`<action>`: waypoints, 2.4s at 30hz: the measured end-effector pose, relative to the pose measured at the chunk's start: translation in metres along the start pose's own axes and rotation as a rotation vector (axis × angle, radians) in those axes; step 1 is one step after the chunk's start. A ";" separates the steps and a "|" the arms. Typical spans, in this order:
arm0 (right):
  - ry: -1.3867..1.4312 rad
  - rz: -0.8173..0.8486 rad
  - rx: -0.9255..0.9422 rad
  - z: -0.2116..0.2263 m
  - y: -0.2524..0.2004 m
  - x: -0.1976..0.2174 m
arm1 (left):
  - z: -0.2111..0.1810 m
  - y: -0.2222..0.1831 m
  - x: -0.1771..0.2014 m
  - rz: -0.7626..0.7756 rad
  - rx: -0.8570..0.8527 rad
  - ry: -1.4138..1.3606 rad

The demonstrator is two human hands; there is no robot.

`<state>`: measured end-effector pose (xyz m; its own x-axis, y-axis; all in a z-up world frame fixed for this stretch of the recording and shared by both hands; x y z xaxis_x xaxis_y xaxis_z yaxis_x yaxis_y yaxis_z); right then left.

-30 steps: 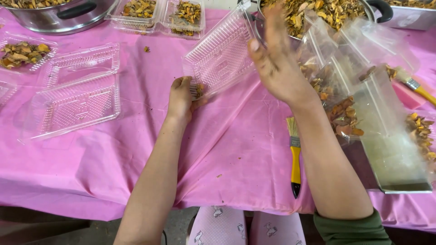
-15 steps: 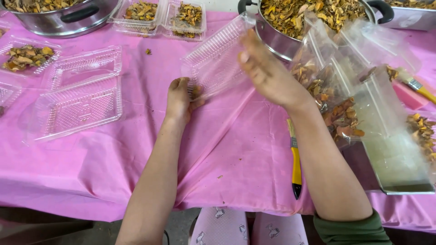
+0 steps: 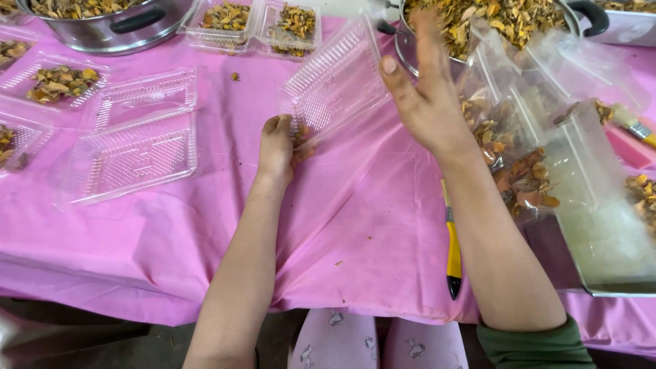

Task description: Sorting and cleaning dried tea pieces by hand and with a brush, then placing them into plastic bags and containers.

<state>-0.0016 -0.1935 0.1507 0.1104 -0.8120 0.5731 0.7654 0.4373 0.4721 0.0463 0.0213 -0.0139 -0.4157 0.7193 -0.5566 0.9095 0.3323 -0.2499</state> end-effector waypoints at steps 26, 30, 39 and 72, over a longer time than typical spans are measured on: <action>0.690 -0.021 -0.542 -0.005 0.038 -0.017 | -0.047 0.021 0.034 -0.097 -0.008 0.029; 0.683 -0.100 -0.460 -0.011 0.089 -0.038 | -0.024 0.040 0.031 0.039 -0.216 0.474; 0.281 0.022 -0.179 0.041 0.163 -0.162 | -0.026 0.014 0.007 0.329 -0.530 1.195; 0.647 -0.164 -0.392 -0.012 0.111 -0.094 | -0.100 0.017 0.053 -0.120 -0.793 0.198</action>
<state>0.0806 -0.0728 0.1411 0.2324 -0.9715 -0.0463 0.9591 0.2210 0.1766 0.0387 0.1261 0.0313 -0.5705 0.7211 -0.3931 0.6158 0.6923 0.3762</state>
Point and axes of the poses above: each hand's wrist, its own y-axis towards the middle knuckle, its own x-axis out of the back of the hand, z = x × y, the point moved 5 cm from there along y, towards the middle knuckle, and after that the axes turned 12 degrees about -y, right-handed, at the moved point
